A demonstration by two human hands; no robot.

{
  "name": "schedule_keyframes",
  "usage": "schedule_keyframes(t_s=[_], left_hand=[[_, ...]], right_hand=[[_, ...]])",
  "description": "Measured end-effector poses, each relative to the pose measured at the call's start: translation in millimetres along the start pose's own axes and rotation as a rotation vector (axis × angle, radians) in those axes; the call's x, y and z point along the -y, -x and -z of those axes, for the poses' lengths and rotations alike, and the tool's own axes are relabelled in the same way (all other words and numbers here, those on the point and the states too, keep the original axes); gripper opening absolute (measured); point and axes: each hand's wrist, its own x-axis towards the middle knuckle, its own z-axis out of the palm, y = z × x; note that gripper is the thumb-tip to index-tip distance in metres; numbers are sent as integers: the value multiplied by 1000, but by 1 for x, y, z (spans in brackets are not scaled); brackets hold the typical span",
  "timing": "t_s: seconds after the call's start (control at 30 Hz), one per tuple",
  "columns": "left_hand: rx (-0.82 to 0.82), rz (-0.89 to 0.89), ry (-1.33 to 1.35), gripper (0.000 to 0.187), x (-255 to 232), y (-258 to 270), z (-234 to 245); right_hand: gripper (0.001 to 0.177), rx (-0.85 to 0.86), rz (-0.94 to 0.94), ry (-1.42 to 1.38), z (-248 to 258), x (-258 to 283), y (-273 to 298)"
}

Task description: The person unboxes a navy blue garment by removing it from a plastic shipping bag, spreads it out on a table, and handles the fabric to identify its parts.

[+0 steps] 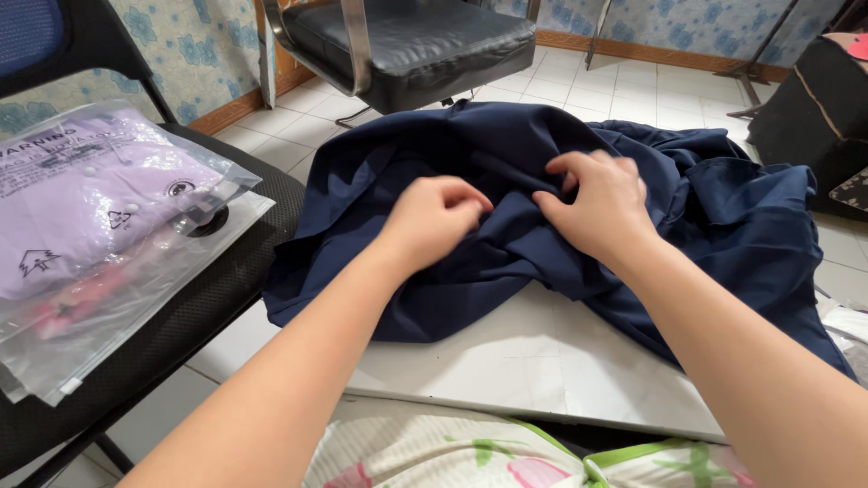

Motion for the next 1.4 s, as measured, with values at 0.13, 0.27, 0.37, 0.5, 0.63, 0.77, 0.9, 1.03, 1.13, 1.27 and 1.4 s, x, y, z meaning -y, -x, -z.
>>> schedule_keyframes(t_s=[0.13, 0.27, 0.37, 0.5, 0.63, 0.77, 0.9, 1.03, 1.13, 1.27, 1.4], left_hand=[[-305, -25, -8, 26, 19, -28, 12], [-64, 460, 248, 40, 9, -35, 25], [122, 514, 326, 63, -9, -19, 32], [45, 609, 821, 62, -10, -7, 42], [-253, 301, 912, 11, 35, -17, 60], [-476, 480, 1112, 9, 60, 1, 108], [-115, 796, 498, 20, 17, 20, 125], [207, 921, -98, 42, -22, 16, 113], [224, 623, -640, 38, 13, -22, 99], [159, 468, -640, 39, 118, -103, 68], [-211, 796, 715, 41, 152, -135, 43]], right_hand=[[20, -44, 5, -51, -1, 9, 1], [11, -491, 443, -20, 1, 50, 21], [9, -490, 570, -104, 8, 87, 36], [16, 59, 393, -449, 22, 121, 47], [17, 53, 504, -593, 23, 120, 37], [20, -342, 404, -376, 12, 64, 13], [47, -260, 199, 26, -18, -14, 8], [64, 27, -56, 211, -39, -59, 31], [68, 18, -136, 178, -40, -68, 41], [57, -35, -141, 113, -34, -60, 47], [51, -91, -103, 193, -33, -56, 50]])
